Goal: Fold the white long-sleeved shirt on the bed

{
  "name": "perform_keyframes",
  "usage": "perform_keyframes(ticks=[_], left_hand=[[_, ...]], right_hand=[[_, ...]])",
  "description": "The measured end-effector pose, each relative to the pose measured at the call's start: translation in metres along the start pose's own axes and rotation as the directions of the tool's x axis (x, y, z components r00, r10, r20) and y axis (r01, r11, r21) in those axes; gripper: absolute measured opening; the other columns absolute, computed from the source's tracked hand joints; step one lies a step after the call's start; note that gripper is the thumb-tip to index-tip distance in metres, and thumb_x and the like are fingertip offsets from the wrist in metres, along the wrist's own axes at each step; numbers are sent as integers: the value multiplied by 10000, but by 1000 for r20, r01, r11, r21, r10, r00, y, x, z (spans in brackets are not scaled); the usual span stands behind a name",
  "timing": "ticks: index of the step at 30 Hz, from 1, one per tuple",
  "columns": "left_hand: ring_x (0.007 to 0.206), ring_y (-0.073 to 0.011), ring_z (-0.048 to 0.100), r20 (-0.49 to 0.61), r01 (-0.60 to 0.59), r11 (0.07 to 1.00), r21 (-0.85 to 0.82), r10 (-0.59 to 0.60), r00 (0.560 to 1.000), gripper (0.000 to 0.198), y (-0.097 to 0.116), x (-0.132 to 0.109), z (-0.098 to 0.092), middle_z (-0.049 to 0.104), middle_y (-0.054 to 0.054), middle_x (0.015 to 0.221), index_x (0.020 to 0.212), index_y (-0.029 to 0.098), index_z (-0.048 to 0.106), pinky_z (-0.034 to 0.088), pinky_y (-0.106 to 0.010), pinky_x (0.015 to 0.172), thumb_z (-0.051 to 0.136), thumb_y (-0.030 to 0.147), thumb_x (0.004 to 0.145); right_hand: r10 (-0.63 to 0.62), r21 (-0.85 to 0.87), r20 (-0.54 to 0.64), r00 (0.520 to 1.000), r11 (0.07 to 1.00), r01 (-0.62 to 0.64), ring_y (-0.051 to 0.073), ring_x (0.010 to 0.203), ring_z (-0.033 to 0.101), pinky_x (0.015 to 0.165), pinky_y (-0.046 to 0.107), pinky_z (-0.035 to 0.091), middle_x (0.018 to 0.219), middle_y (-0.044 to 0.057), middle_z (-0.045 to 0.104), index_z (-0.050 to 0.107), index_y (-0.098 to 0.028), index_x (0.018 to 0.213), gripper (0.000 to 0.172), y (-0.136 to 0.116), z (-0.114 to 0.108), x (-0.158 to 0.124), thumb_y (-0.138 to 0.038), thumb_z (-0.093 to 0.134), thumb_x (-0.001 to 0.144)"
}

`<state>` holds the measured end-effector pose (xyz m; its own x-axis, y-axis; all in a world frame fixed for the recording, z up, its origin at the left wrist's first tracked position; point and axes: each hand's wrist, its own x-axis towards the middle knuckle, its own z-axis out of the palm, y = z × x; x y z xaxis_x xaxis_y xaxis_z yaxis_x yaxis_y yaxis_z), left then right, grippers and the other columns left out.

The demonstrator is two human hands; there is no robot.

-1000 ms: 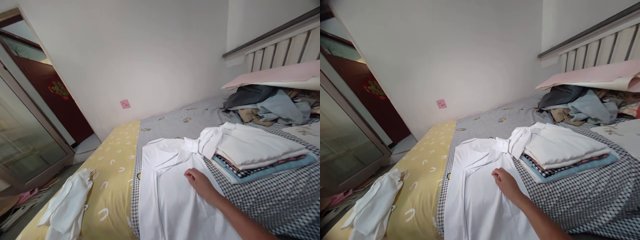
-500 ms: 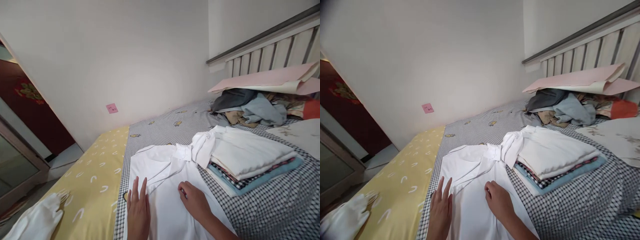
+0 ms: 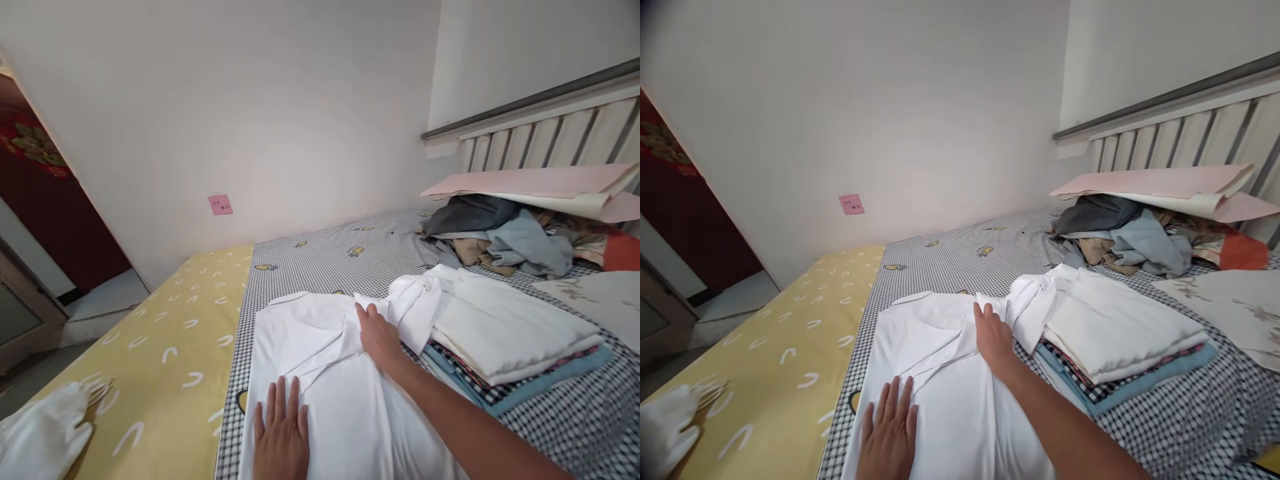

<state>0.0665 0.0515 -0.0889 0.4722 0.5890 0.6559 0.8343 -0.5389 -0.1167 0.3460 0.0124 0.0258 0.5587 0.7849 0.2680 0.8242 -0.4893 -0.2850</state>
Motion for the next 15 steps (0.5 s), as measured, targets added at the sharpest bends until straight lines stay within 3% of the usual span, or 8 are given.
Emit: perform_keyframes(ticks=[4,7,11,15], left_hand=[[1401,-286,511,-12,33,999,17,-32,999,482,1,-1,3,554,-59,1522,1479,305,482,345,-549,1185,381,315,1008],[1401,-277,510,-23,46,999,27,-45,999,488,2,-1,2,564,-58,1515,1486,301,472,355,-537,1175,394,329,1006],[1402,-282,509,-4,53,999,0,-53,999,507,4,2,-8,557,-63,1522,1519,289,422,383,-539,1151,384,362,1019],[1414,-291,497,49,81,996,-35,-79,996,529,7,5,-17,549,-69,1531,1538,301,380,381,-549,1157,401,405,1020]], right_hand=[[93,3,65,994,996,-93,259,893,708,765,353,460,1029,178,698,690,-149,1145,379,11,2,28,-13,442,893],[128,74,60,990,988,-132,264,838,706,730,352,451,884,138,729,721,-187,1007,307,17,-6,36,-64,464,892],[154,272,-58,986,953,-133,215,759,669,671,300,436,867,65,738,693,-245,1066,258,31,-38,38,-280,465,950],[214,463,-245,946,883,-80,180,678,606,644,278,444,833,58,700,644,-187,1005,314,66,-78,35,-403,425,939]])
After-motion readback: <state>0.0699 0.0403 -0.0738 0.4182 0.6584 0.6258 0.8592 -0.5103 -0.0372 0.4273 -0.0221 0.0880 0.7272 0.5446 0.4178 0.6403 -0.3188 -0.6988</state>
